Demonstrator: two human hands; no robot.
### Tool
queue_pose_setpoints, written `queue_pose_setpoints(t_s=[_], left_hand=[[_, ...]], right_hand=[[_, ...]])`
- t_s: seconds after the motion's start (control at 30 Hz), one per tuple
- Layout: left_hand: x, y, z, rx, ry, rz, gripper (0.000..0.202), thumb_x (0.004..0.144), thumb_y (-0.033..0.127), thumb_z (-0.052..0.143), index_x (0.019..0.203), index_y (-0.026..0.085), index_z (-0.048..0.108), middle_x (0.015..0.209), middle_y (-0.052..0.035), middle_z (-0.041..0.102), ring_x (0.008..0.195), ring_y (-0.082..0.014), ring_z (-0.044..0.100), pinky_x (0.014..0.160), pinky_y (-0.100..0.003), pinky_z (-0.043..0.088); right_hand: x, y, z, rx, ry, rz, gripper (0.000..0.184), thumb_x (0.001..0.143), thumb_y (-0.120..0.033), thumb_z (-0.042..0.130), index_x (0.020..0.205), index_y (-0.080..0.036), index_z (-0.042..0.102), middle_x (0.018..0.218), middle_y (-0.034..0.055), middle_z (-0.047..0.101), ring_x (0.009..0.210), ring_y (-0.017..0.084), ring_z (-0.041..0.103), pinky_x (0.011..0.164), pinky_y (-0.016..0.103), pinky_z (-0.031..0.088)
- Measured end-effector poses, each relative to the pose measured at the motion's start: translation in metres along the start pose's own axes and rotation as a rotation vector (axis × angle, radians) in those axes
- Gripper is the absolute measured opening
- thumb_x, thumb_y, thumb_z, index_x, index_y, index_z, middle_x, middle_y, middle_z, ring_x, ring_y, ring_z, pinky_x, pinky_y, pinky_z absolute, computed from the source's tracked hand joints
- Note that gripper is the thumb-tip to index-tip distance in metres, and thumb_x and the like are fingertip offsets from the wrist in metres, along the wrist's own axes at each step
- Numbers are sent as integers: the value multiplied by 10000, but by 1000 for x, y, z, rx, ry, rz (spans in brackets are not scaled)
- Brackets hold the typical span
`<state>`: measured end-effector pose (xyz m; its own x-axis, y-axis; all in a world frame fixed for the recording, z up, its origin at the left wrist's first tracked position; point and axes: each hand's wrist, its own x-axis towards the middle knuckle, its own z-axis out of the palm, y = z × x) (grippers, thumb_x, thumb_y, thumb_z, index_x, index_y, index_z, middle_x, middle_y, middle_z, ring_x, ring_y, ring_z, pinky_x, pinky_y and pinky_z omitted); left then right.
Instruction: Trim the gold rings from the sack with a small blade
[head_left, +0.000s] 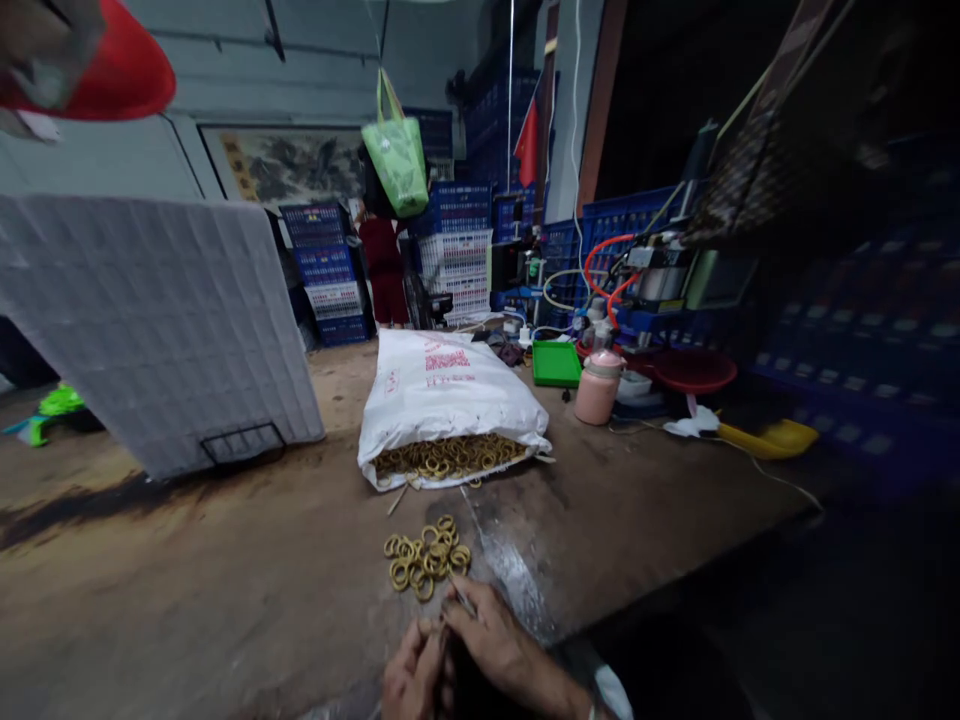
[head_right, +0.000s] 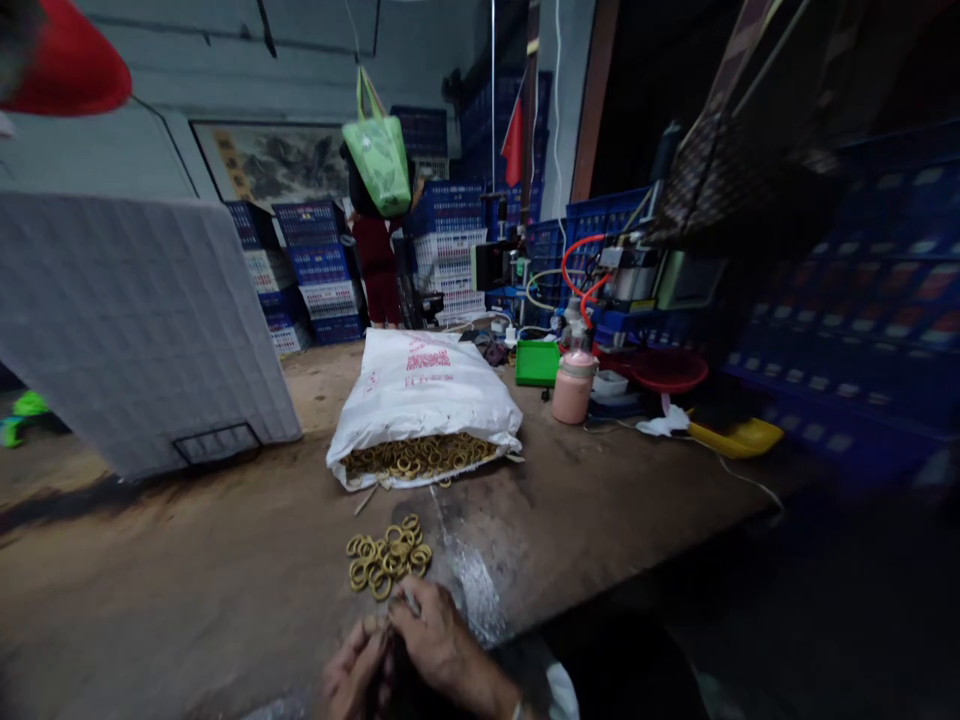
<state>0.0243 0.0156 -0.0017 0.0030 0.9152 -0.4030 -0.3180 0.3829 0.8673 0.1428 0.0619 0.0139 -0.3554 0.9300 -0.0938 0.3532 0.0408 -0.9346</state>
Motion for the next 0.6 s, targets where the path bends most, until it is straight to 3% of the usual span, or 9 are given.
queue_pose_setpoints(t_s=[0.17,0.4,0.6], left_hand=[[-7,6,5,-49,9,32,369,620,501,636,714,181,478,504,81,473,356,-20,367,342,-126,225],[-18,12,6,-134,-33,34,309,653,430,641,709,181,467,520,86,458,380,-13,353,375,-121,231],[-20,13,5,-187,-69,39,277,666,394,638,716,181,467,547,74,469,402,-21,362,386,-128,246]], right_hand=[[-3,-8,-1,87,23,-67,234,821,-336,395,713,-162,508,616,-33,500,607,91,488,576,182,375],[-9,-15,-1,200,10,-78,230,822,-326,402,695,-157,492,599,-38,483,557,74,470,555,183,387],[-11,-14,0,155,34,-107,235,827,-332,410,693,-159,495,595,-43,469,555,70,454,544,177,375]])
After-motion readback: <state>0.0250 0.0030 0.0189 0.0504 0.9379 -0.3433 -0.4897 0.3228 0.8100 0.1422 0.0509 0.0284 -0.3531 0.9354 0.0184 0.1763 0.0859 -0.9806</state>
